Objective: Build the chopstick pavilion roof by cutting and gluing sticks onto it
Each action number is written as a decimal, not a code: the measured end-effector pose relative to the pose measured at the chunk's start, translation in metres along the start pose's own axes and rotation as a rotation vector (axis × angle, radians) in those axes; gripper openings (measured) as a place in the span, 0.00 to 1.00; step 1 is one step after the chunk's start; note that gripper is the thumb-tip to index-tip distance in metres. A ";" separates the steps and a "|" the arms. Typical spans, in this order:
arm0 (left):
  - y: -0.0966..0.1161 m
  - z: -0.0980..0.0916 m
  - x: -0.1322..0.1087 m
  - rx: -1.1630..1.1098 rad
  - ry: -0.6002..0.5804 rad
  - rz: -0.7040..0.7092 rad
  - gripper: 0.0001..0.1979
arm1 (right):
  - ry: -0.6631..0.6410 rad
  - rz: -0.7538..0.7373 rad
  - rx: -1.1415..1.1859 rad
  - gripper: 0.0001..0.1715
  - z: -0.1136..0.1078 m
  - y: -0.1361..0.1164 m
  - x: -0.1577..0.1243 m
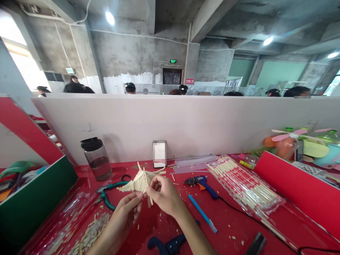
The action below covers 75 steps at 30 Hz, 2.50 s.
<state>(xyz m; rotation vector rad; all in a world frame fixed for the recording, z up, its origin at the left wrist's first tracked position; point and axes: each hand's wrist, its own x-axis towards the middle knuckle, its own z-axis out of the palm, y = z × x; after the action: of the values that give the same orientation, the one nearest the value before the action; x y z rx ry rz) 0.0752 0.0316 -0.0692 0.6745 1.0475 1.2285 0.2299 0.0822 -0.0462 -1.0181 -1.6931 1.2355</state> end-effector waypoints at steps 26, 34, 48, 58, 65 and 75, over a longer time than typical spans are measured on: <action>-0.003 0.001 -0.002 -0.050 0.019 -0.049 0.27 | -0.079 0.067 0.094 0.16 -0.004 0.002 0.001; -0.003 0.001 0.001 -0.035 0.010 -0.038 0.26 | -0.001 -0.021 -0.029 0.10 0.000 -0.001 0.001; -0.005 -0.007 0.004 0.071 -0.052 -0.011 0.18 | -0.013 -0.005 -0.025 0.08 -0.001 0.004 0.001; -0.007 -0.005 0.007 0.046 -0.030 0.013 0.23 | -0.024 0.003 0.032 0.10 -0.001 0.005 0.003; -0.003 0.001 0.002 0.019 0.009 -0.001 0.24 | -0.029 0.022 0.066 0.13 -0.002 0.004 0.001; -0.003 0.002 0.000 -0.012 0.015 -0.021 0.25 | -0.079 0.069 0.114 0.19 -0.003 0.000 0.001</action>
<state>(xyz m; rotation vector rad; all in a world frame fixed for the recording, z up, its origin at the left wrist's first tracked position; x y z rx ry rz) 0.0781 0.0311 -0.0713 0.6448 1.0567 1.2223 0.2325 0.0840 -0.0452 -0.9772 -1.6386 1.4177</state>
